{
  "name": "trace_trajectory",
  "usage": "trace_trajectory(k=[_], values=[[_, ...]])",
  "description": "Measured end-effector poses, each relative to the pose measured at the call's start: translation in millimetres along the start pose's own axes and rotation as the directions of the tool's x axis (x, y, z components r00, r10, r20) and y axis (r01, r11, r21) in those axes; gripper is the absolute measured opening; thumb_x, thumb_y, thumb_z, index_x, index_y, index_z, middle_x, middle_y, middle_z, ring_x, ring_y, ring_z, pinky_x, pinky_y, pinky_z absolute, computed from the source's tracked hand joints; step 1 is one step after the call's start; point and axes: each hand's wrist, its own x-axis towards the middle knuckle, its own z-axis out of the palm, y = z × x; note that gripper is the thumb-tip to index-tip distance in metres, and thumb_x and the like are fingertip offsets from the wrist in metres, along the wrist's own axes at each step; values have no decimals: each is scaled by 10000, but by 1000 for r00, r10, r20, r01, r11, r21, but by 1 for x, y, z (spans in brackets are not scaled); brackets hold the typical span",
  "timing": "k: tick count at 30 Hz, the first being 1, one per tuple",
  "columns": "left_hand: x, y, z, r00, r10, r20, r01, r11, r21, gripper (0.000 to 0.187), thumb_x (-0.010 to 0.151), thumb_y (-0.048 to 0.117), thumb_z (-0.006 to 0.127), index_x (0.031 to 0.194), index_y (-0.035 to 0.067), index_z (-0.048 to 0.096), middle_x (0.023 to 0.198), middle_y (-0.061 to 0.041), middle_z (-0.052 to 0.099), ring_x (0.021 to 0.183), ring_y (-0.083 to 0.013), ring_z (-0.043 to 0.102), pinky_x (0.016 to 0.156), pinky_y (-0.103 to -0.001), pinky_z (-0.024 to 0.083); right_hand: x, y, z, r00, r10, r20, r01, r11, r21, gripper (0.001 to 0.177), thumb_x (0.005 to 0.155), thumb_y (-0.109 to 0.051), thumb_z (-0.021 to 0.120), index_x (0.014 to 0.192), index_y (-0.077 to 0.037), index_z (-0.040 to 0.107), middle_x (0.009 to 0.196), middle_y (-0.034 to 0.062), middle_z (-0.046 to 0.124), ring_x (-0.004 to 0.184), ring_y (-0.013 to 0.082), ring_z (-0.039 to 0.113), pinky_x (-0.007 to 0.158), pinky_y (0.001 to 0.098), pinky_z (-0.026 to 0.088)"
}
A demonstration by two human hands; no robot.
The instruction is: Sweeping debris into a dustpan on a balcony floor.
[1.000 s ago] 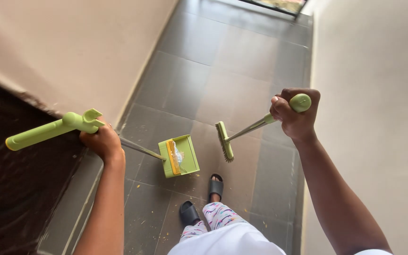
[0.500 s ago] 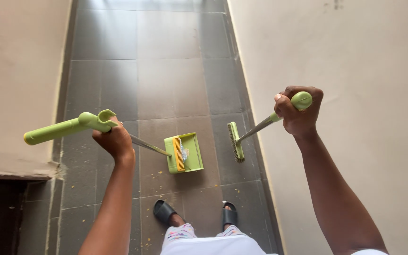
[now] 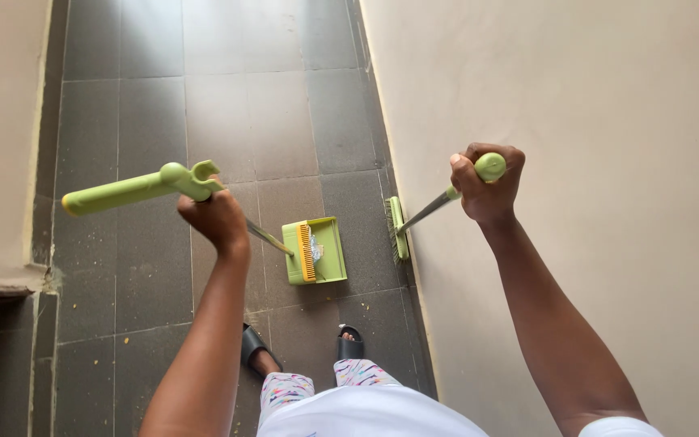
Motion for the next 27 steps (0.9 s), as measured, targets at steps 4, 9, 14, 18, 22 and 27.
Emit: trace_trajectory(k=[4,9,14,18,22,27], values=[[-20,2,24,933,358,-41,-293,820,493,224,1046,66,570,844,-4,637,650,-10,565,510,-114,540,437,-180,456,-4,20,-8,999,-15,29,17,998,-65,374,902,4,588,559,-47,448,512,9,477,456,71,436,439,246,335],[-38,10,36,944,327,51,-317,851,419,210,1039,32,579,831,15,601,663,-11,558,517,-131,523,457,-226,450,-25,67,11,985,-166,48,166,986,7,299,900,-20,626,617,-40,530,515,-10,526,453,65,535,398,242,387],[-53,55,21,920,-341,192,381,895,-234,316,990,142,616,686,88,549,547,19,497,413,-134,463,405,-312,413,-50,76,28,996,-49,77,48,999,16,378,872,-2,625,532,-75,475,477,-9,493,406,66,470,392,240,318],[-61,46,23,919,-331,214,372,908,-191,322,978,137,613,676,76,521,548,11,471,407,-136,448,403,-313,410,-57,70,33,1000,-7,-4,8,984,176,309,888,66,609,614,-35,507,550,13,476,487,95,432,465,257,336],[-56,38,19,911,-357,204,398,891,-217,347,986,171,632,663,109,521,538,15,476,421,-128,445,419,-328,409,-53,60,25,986,32,-164,41,906,421,136,825,82,581,891,13,484,570,29,534,421,82,483,355,243,372],[-53,26,31,984,-113,141,135,978,-160,468,1006,159,634,591,67,439,516,-26,431,467,-151,427,500,-375,377,-29,3,12,997,-72,-30,77,940,331,104,892,72,549,812,28,497,527,-31,436,428,55,452,392,247,357]])
